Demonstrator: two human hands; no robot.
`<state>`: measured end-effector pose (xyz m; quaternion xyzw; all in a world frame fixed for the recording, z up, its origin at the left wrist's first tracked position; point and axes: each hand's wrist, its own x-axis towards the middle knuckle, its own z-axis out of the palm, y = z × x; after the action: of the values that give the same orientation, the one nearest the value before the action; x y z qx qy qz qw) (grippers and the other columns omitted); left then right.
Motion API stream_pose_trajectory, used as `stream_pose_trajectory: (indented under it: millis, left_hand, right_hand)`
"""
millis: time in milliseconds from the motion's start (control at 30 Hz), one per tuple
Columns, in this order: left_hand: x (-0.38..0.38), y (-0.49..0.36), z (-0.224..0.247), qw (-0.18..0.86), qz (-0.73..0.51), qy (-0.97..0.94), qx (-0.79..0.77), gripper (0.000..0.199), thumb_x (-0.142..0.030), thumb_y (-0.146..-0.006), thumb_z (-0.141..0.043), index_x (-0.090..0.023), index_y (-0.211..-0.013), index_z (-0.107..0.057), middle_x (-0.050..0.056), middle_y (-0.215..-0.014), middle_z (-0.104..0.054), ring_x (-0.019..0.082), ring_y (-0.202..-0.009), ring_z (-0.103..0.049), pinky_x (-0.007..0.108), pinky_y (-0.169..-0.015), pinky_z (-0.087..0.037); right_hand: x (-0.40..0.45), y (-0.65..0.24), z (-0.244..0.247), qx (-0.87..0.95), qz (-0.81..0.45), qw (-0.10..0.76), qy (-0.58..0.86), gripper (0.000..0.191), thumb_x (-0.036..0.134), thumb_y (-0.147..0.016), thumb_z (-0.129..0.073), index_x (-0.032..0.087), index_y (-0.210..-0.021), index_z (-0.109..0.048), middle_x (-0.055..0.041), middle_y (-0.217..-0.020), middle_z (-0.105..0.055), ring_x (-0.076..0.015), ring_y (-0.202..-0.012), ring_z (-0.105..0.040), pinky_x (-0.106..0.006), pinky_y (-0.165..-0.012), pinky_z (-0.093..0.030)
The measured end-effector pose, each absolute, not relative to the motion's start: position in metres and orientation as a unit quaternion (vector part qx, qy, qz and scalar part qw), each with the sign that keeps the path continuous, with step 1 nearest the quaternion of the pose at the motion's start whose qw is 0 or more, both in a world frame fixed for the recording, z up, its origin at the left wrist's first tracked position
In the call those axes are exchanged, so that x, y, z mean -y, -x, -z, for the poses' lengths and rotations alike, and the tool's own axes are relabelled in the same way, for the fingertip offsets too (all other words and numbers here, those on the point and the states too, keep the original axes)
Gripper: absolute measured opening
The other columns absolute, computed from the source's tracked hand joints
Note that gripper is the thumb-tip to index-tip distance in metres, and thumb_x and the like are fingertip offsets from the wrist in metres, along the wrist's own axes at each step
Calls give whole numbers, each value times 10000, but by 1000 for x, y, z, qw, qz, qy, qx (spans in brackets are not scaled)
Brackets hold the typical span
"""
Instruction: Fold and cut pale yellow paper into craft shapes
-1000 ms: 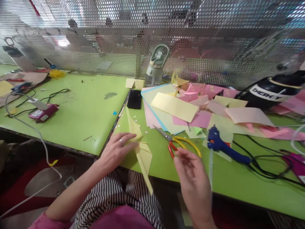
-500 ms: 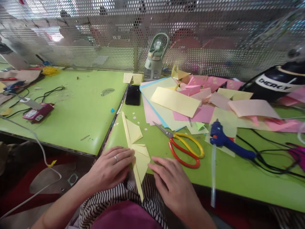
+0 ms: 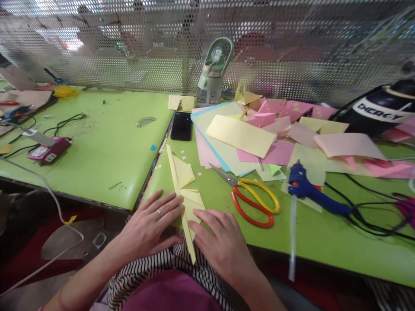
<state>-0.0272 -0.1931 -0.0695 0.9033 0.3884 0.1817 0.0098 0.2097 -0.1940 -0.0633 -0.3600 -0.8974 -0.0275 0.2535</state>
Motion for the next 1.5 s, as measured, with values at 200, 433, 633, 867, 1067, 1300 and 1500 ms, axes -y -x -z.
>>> stream_pose_trajectory:
  millis: [200, 433, 633, 867, 1067, 1300, 1500]
  left_hand:
    - [192, 31, 72, 23, -174, -912, -370, 583, -508, -974, -444, -142, -1427, -417, 108, -1465, -503, 233, -1363, -446, 468, -1205, -239]
    - [193, 32, 69, 26, -190, -911, -366, 546, -491, -969, -473, -149, -1393, -454, 105, -1434, -537, 240, -1342, -470, 488, -1176, -292]
    - [189, 16, 68, 12, -280, -877, -391, 298, -399, -972, -522, -178, -1149, -618, 56, -1169, -706, 199, -1074, -644, 402, -1032, -457]
    - [190, 12, 75, 7, -318, -863, -392, 153, -159, -961, -535, -192, -1072, -634, 8, -1103, -729, 142, -987, -667, 334, -979, -480]
    - [203, 13, 74, -7, -275, -870, -409, 190, -175, -965, -512, -185, -1120, -622, 38, -1244, -684, 158, -1171, -615, 454, -1195, -283]
    - [211, 7, 78, 31, -301, -848, -435, 130, -145, -963, -501, -210, -967, -614, 19, -1268, -676, 154, -1221, -596, 473, -1239, -129]
    - [206, 0, 67, 91, -351, -801, -477, 127, -174, -978, -465, -206, -945, -583, 22, -1063, -739, 178, -983, -682, 500, -1110, -356]
  right_hand:
    - [187, -205, 61, 899, -5, 278, 337, 220, 168, -957, -494, 230, -1084, -661, -45, -1095, -730, -186, -1031, -592, -353, -868, -430]
    - [176, -209, 60, 914, -34, 248, 320, 236, 167, -957, -478, 262, -1094, -645, -21, -1100, -733, -189, -1040, -611, -377, -895, -411]
    - [170, -208, 51, 896, -80, 246, 361, 224, 193, -951, -482, 244, -1148, -576, -60, -1086, -691, -188, -991, -635, -341, -838, -494]
    - [171, -217, 53, 867, -52, 243, 431, 153, 316, -950, -517, 242, -1047, -610, -60, -1016, -682, -209, -951, -640, -373, -851, -509]
    - [171, -218, 49, 898, -31, 238, 370, 166, 202, -973, -485, 219, -985, -649, -44, -921, -722, -172, -834, -656, -340, -772, -510]
    - [171, -221, 51, 897, -44, 244, 365, 154, 210, -966, -499, 230, -979, -651, -43, -952, -731, -182, -862, -668, -351, -791, -526]
    - [172, -216, 51, 866, -107, 244, 423, 191, 295, -985, -458, 241, -892, -616, -45, -929, -705, -184, -858, -660, -347, -782, -530]
